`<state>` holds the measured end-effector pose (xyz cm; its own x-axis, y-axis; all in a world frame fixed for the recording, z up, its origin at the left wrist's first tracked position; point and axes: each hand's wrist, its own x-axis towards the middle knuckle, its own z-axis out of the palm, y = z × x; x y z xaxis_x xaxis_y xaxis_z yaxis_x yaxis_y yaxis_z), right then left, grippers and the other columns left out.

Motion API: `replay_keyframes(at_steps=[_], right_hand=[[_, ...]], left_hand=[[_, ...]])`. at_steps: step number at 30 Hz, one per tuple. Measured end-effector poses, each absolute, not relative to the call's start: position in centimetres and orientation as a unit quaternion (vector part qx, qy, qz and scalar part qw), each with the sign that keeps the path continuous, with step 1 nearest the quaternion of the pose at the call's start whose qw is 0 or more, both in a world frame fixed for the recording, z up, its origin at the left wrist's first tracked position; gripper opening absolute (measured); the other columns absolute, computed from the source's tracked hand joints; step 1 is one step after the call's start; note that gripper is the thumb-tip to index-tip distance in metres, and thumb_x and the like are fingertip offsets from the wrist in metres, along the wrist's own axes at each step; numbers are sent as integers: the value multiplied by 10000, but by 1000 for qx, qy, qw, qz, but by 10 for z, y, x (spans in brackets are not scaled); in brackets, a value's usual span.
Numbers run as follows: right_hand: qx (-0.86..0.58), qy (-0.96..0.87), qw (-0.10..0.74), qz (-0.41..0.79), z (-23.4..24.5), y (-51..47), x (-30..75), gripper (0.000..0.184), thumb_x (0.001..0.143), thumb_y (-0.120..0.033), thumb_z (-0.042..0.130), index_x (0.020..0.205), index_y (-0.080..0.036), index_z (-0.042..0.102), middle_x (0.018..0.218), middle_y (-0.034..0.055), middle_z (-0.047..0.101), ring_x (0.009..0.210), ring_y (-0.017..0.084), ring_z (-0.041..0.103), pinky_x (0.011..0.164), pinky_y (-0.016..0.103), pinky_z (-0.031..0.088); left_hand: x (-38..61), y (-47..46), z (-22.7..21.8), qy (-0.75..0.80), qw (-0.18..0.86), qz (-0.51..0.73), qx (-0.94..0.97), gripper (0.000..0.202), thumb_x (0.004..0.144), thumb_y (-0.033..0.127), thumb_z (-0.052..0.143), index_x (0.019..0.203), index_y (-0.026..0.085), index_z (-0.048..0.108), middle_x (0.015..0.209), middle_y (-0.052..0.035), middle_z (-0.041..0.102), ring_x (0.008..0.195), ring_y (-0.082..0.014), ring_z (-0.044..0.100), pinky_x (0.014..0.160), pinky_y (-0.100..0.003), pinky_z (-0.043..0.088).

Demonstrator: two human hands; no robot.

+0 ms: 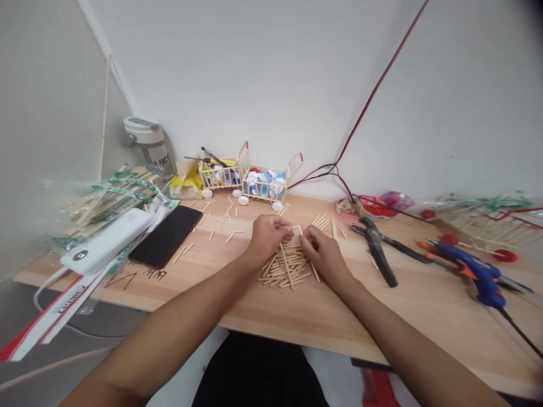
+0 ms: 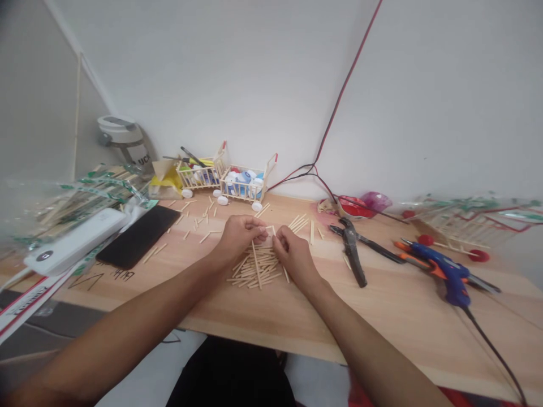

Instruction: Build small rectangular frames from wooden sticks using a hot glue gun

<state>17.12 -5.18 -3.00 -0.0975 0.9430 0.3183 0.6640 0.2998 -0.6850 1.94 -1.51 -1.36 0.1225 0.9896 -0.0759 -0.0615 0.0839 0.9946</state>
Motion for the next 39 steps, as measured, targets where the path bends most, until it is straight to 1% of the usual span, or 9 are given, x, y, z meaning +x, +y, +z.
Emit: replay_keyframes(at_steps=[10, 20, 39], right_hand=[[-558, -719, 369, 189, -30, -52, 171, 198, 861, -318, 460, 693, -216, 426, 558, -54, 423, 535, 115, 398, 521, 230, 286], [-563, -720, 362, 182, -30, -52, 171, 200, 860, -318, 454, 691, -216, 423, 558, -52, 422, 541, 117, 401, 528, 232, 288], [-558, -721, 366, 188, -29, -52, 171, 197, 857, -319, 456, 691, -214, 432, 553, -51, 416, 534, 117, 384, 517, 236, 277]], left_hand=[[18, -15, -13, 469, 562, 465, 498, 69, 740, 27, 612, 738, 81, 655, 601, -32, 664, 546, -92, 622, 555, -201, 515], [18, -16, -12, 469, 564, 464, 496, 88, 730, 11, 606, 713, 87, 648, 576, -23, 657, 535, -96, 620, 548, -204, 515], [18, -17, -10, 474, 567, 464, 488, 93, 733, 10, 605, 699, 87, 643, 567, -22, 652, 516, -90, 608, 538, -202, 505]])
